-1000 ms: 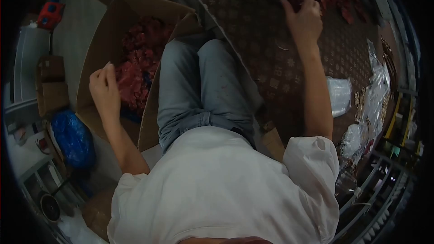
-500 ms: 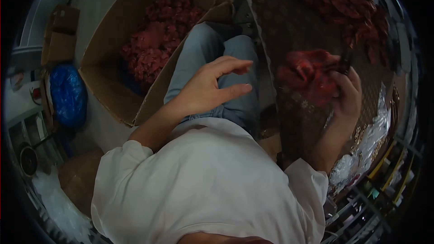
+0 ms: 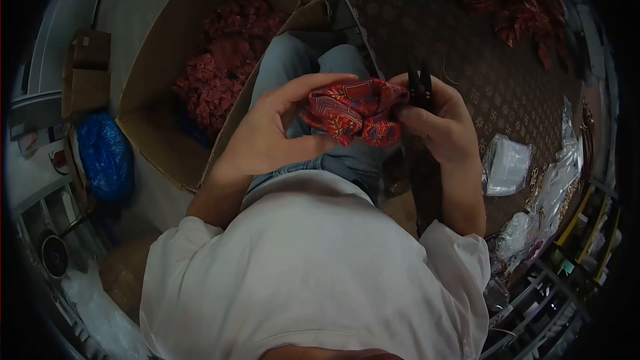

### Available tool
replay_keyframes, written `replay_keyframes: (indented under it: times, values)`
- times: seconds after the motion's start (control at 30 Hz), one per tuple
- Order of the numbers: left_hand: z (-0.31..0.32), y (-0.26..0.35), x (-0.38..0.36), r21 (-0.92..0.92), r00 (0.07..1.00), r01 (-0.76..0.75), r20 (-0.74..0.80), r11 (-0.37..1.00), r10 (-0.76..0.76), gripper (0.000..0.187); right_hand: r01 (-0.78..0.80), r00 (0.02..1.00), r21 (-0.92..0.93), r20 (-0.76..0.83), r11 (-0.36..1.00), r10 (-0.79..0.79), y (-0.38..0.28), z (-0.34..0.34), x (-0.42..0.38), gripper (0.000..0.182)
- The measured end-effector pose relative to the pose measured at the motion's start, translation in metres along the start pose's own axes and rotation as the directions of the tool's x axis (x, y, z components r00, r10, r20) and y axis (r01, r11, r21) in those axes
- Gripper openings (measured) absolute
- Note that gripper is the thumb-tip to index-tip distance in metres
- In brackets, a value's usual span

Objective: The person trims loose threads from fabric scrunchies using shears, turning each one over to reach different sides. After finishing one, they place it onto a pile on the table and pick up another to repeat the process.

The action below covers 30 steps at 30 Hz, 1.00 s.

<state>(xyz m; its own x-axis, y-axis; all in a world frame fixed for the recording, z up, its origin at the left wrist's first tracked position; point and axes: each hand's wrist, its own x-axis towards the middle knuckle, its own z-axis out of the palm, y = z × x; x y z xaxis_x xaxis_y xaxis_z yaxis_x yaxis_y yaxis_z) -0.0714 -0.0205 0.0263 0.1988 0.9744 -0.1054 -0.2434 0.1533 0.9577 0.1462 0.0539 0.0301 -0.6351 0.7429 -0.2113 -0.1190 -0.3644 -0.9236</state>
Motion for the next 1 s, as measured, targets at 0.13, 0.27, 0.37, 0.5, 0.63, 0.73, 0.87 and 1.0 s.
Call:
replay_keyframes:
  times: [0.13,0.27,0.37,0.5,0.63,0.73,0.87,1.0]
  values:
    - [-0.009,0.002,0.005,0.010,0.992,-0.094,0.091,0.996,0.093,0.059,-0.027,0.999,-0.031,-0.026,0.999,0.026,-0.001,0.004,-0.003,0.033]
    - [-0.003,0.003,0.007,0.235,0.995,-0.090,0.053,0.968,0.080,0.056,-0.065,0.998,-0.101,0.014,0.993,0.066,0.002,0.010,-0.002,0.037]
    - [0.007,0.006,0.007,0.230,0.997,0.069,0.016,0.971,-0.074,0.049,-0.072,0.996,-0.079,-0.052,0.994,0.068,0.003,0.016,-0.002,0.038]
    - [0.012,0.007,0.007,0.140,0.976,0.183,-0.142,0.973,-0.163,0.040,0.128,0.972,-0.172,-0.176,0.977,-0.158,0.012,0.019,-0.001,0.032]
    - [0.007,0.002,0.006,-0.069,0.966,0.145,-0.207,0.987,-0.157,0.026,0.212,0.976,-0.339,0.034,0.916,-0.214,0.016,0.012,0.000,0.031]
    - [0.006,0.001,0.004,-0.196,0.976,0.094,-0.176,0.976,-0.130,0.019,0.190,0.981,-0.297,0.030,0.936,-0.190,0.017,0.014,-0.001,0.025]
    - [0.003,-0.006,0.002,-0.205,0.994,-0.043,-0.103,0.978,0.022,0.018,0.016,0.999,-0.064,-0.028,0.998,-0.018,0.012,0.011,-0.001,0.017]
    - [0.001,-0.005,0.000,-0.266,0.996,0.000,-0.089,0.964,-0.024,0.021,-0.004,1.000,-0.045,-0.023,0.999,0.003,0.009,0.012,-0.003,0.015]
